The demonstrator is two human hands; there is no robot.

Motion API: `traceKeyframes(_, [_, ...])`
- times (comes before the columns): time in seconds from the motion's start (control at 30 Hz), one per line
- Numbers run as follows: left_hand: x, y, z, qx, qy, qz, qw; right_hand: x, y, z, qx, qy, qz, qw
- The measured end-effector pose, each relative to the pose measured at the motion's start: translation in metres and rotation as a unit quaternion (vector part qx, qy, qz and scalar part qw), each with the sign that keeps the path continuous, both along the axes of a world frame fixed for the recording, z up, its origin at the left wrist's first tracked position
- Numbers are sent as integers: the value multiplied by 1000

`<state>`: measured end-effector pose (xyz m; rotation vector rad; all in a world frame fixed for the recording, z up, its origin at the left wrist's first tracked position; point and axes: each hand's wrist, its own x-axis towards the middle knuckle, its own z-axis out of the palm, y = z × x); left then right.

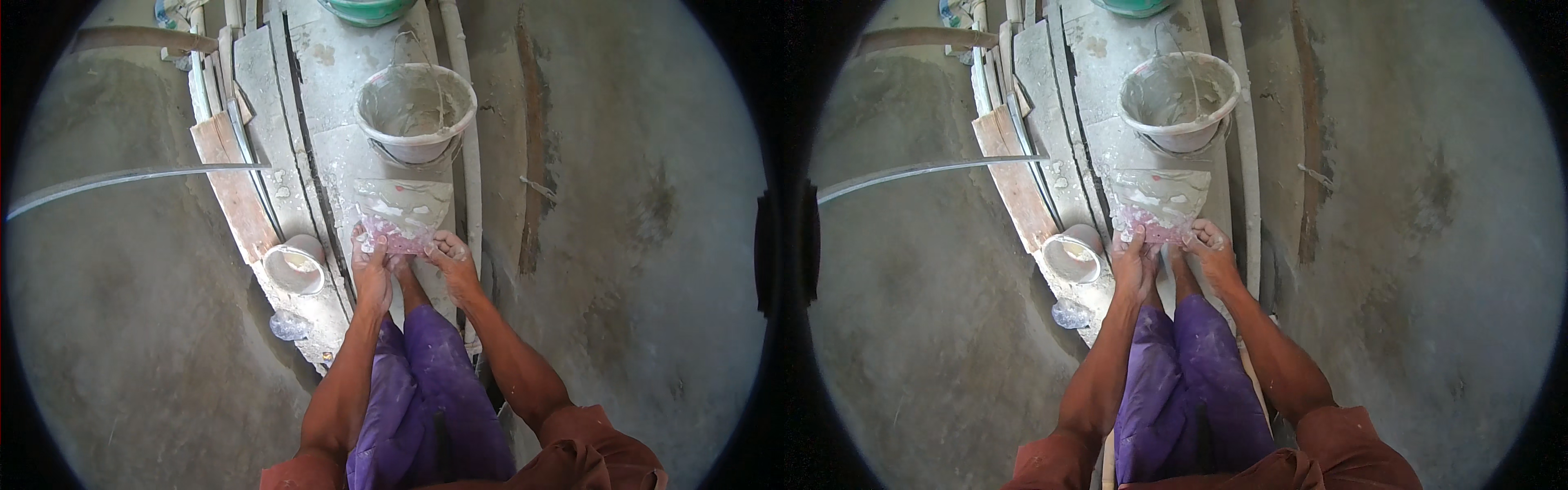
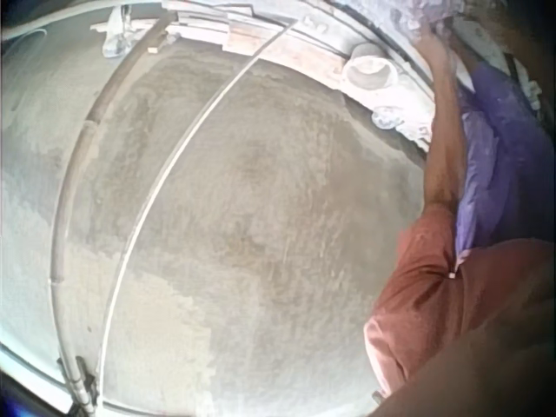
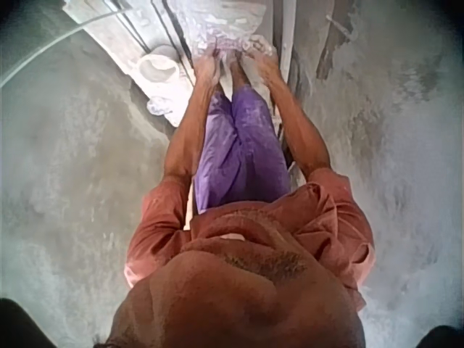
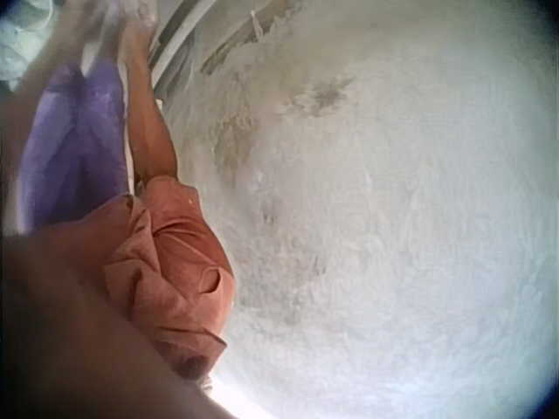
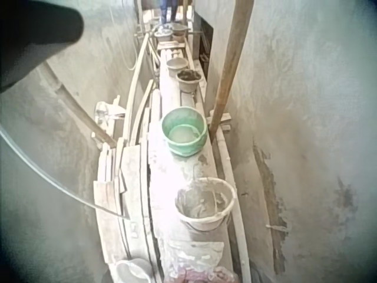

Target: The person scoops plaster from a bucket and applies it onto a wall using a trowel. They then move along the scaffolding and wash their hands and tools in buckets of water.

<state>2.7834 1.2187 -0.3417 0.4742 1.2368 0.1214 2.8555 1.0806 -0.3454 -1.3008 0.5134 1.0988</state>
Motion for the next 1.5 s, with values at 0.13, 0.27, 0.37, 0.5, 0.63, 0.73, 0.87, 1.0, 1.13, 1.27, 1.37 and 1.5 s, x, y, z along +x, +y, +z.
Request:
traceKeyframes(0.13, [-5, 32, 22, 10, -59, -3, 998, 59, 47, 37, 2, -154, -23, 988])
traceKeyframes(0.27, [-65, 33, 60, 85, 82, -153, 981, 137, 90, 78, -57, -413, 41, 908])
traceKeyframes(0.37, [-128, 20, 107, 119, 233, -435, 862, 182, 127, 104, -172, -535, 175, 808])
traceKeyframes(0.5, [-181, 13, 177, 234, 238, -519, 787, 179, 178, 96, -248, -594, 238, 727])
traceKeyframes(0.63, [-154, 50, 215, 179, 219, -450, 847, 183, 204, 94, -357, -539, 272, 713])
traceKeyframes(0.73, [-152, 56, 215, 221, 193, -447, 845, 189, 217, 85, -404, -487, 292, 717])
traceKeyframes(0.87, [-152, 63, 190, 255, 202, -445, 834, 192, 213, 48, -443, -427, 404, 676])
traceKeyframes(1.0, [-138, 107, 172, 225, 173, -443, 851, 207, 215, 37, -408, -332, 423, 738])
traceKeyframes(1.13, [-97, 154, 150, 196, 177, -419, 869, 220, 233, 21, -435, -314, 388, 749])
traceKeyframes(1.27, [-91, 162, 165, 181, 227, -435, 852, 173, 231, 18, -517, -419, 286, 690])
traceKeyframes(1.37, [-69, 179, 166, 185, 222, -435, 853, 172, 246, 9, -609, -362, 156, 688])
traceKeyframes(1.5, [-27, 175, 154, 185, 211, -448, 849, 224, 219, -16, -400, 17, -140, 906])
